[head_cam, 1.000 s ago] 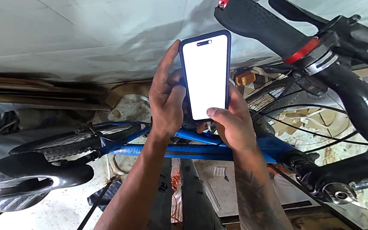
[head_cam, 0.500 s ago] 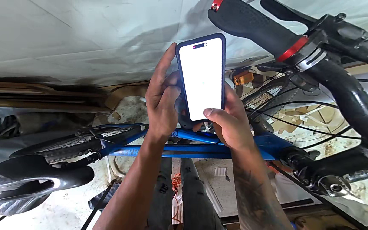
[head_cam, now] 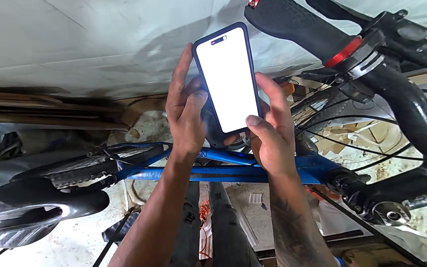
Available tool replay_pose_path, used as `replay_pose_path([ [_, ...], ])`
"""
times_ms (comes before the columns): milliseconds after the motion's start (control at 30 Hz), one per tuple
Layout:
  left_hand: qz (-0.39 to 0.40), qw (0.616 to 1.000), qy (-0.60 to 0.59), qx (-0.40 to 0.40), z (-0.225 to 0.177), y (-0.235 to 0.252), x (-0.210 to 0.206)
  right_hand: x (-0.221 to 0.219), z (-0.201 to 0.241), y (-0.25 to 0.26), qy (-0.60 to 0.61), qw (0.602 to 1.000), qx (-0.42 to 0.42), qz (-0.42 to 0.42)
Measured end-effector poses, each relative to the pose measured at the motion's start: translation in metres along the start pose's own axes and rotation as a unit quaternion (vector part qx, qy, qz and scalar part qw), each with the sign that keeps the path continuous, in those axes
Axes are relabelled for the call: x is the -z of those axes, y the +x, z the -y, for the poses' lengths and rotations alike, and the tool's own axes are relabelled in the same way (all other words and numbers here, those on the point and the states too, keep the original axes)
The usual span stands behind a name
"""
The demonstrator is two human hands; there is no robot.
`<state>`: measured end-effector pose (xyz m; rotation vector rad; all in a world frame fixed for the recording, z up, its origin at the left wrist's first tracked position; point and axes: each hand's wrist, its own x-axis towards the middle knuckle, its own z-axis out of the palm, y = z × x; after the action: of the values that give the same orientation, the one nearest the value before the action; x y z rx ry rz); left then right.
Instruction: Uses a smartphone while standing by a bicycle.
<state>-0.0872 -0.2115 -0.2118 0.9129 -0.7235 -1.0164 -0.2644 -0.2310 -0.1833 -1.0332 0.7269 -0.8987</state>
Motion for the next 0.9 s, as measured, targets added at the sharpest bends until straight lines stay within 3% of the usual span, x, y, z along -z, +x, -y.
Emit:
replay_pose_path([
  [433,-0.023,1.000,-0.003,-0.003,0.005,-0.009,-0.004,0.005,0.000,0.004,-0.046,0.999,0.018,-0.002],
  [900,0.010,1.000,-0.014,0.000,-0.001,0.001,-0.001,0.008,-0.003,0.003,0.015,0.998,-0.058,0.021],
])
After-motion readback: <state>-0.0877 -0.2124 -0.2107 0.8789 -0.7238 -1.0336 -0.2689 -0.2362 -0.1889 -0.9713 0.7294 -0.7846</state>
